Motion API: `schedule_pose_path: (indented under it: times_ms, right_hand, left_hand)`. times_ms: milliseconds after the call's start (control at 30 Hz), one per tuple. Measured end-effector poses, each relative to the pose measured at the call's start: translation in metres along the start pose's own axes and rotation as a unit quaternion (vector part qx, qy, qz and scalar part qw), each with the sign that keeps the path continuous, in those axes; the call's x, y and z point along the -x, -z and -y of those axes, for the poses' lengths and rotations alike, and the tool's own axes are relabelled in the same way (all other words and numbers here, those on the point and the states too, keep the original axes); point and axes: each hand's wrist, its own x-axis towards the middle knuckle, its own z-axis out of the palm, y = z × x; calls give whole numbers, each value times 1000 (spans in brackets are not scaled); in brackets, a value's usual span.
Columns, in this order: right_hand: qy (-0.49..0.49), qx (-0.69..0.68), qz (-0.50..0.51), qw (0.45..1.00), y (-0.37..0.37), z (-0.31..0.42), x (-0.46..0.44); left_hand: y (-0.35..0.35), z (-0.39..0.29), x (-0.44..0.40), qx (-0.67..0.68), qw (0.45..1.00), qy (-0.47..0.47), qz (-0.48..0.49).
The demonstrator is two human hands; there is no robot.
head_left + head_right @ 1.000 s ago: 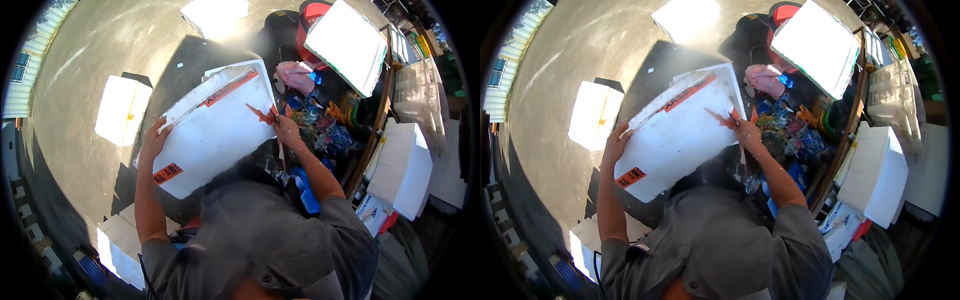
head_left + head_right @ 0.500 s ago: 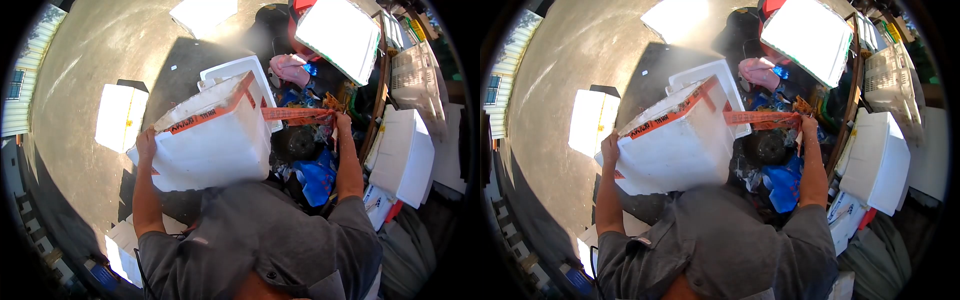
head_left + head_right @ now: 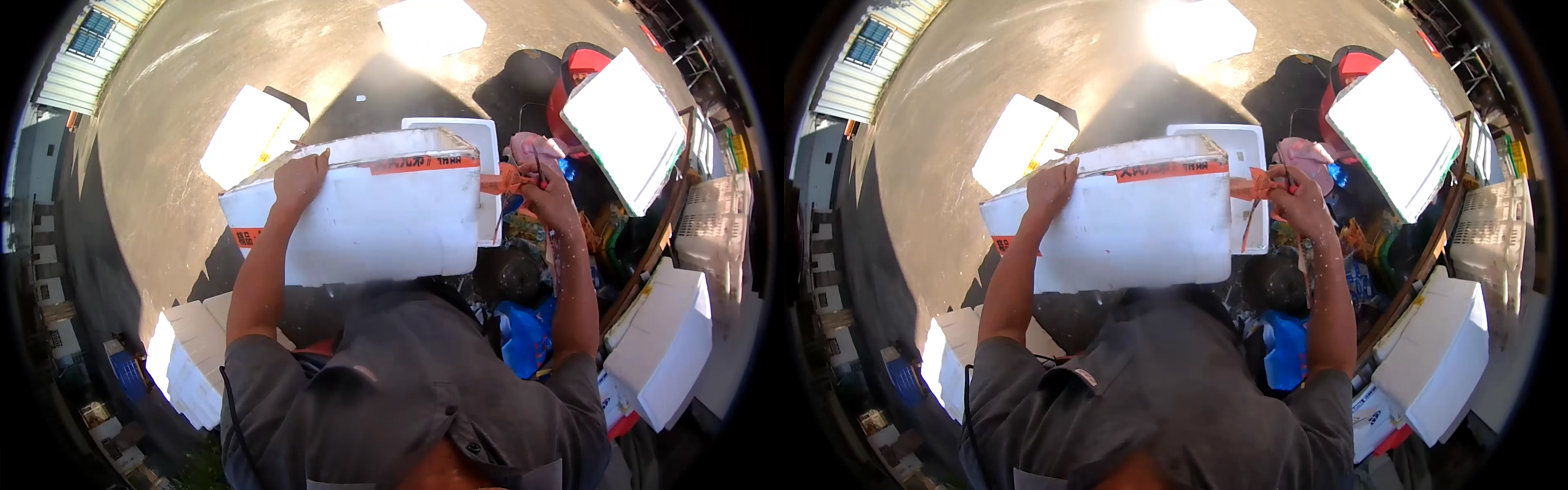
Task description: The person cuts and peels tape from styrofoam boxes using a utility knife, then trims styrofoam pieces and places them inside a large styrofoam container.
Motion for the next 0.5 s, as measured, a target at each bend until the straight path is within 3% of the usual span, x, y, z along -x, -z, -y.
schedule_pose_path:
  times_ms: [67,167,267,400,433,500]
  right_hand:
    - [-19,-58,89,994,-42,37,0]
    - [109,188,93,972,-91,51,-13]
    - [229,378,42,896,-119,47,-21]
    - [243,369,110,890,-130,59,-21]
    - [226,383,138,885,-136,57,-21]
    - [195,409,190,871,-145,53,-27]
  left_hand:
    - [2,-15,3,-2,1000,-31,5]
    - [4,-39,13,8,997,-72,-9]
    - [3,-51,19,35,996,-77,-10]
    - [1,-61,34,32,994,-106,0]
    - [-1,-61,38,20,987,-154,-48]
    - [-3,-67,39,22,990,-136,-19]
